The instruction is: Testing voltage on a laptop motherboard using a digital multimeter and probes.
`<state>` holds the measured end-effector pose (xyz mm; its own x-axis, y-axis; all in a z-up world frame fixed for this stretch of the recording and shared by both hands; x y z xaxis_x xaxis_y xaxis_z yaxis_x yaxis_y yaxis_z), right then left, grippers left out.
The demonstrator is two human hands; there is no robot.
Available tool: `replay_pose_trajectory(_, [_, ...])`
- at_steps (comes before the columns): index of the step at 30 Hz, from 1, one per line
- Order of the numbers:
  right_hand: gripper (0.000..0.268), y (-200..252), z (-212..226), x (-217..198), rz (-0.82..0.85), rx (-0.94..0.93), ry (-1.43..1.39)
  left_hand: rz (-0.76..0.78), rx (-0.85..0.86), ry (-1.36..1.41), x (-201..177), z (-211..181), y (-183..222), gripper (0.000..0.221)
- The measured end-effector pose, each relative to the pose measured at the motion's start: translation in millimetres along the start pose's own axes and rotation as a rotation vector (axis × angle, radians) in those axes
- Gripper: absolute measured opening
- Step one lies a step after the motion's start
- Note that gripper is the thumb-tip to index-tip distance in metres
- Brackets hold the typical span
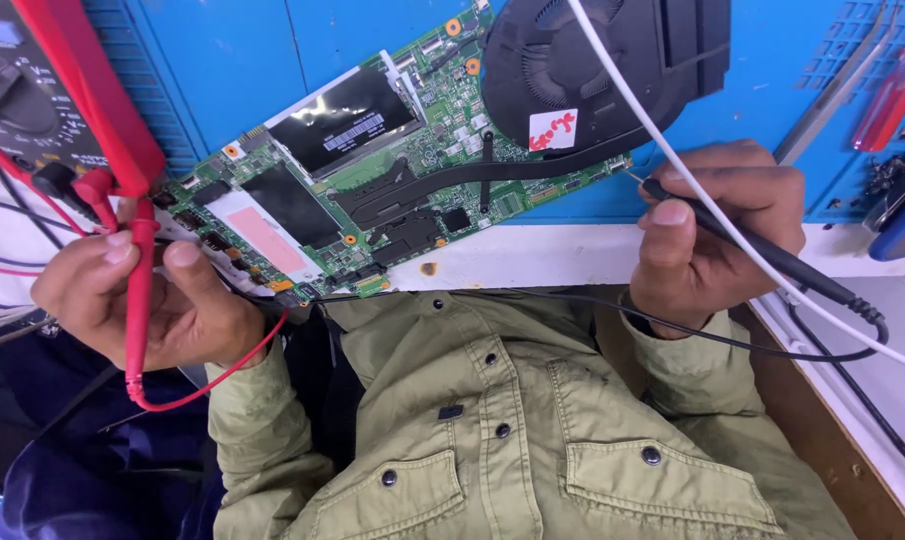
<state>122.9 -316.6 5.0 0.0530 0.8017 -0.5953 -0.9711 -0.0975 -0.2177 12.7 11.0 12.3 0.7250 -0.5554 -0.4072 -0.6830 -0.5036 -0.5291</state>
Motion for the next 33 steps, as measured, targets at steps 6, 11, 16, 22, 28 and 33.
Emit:
replay_pose_trajectory(6, [0.041, -3, 2, 5, -0.043, -0.003, -0.041, 0.013, -0.026, 0.035, 2, -3, -2, 0.017])
replay_pose_trajectory(11, [0.041, -8, 0, 2, 0.026, -0.062, -0.057, -0.018, -0.012, 0.003, -1, -1, -1, 0.017])
replay_pose_trajectory(16, [0.033, -1, 2, -2, 0.086, -0.062, -0.062, 0.012, -0.005, -0.004, -3, -3, -1, 0.017])
replay_pose_trajectory(22, [0.039, 7, -8, -6, 0.103, -0.052, -0.079, 0.017, -0.053, 0.026, -6, -6, -2, 0.017])
replay_pose_trajectory(28, [0.044, 11, -14, -9, 0.140, -0.103, -0.064, 0.020, -0.053, 0.082, -9, -5, -2, 0.017])
replay_pose_trajectory(33, [0.050, 10, -8, -7, 0.132, -0.079, -0.037, 0.027, -0.039, 0.034, -14, -2, 1, 0.018])
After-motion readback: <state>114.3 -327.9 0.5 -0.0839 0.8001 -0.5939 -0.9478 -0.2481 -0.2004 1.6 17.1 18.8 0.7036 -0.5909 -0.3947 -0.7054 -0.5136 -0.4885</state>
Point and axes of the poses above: each hand's wrist, its own y-axis away from the middle knuckle, its own x-axis out of the palm, z = x × y, the point moved 2 cm from there along -y, towards the middle knuckle, and after that the axes turned 10 degrees about y, right-handed, at the moved point
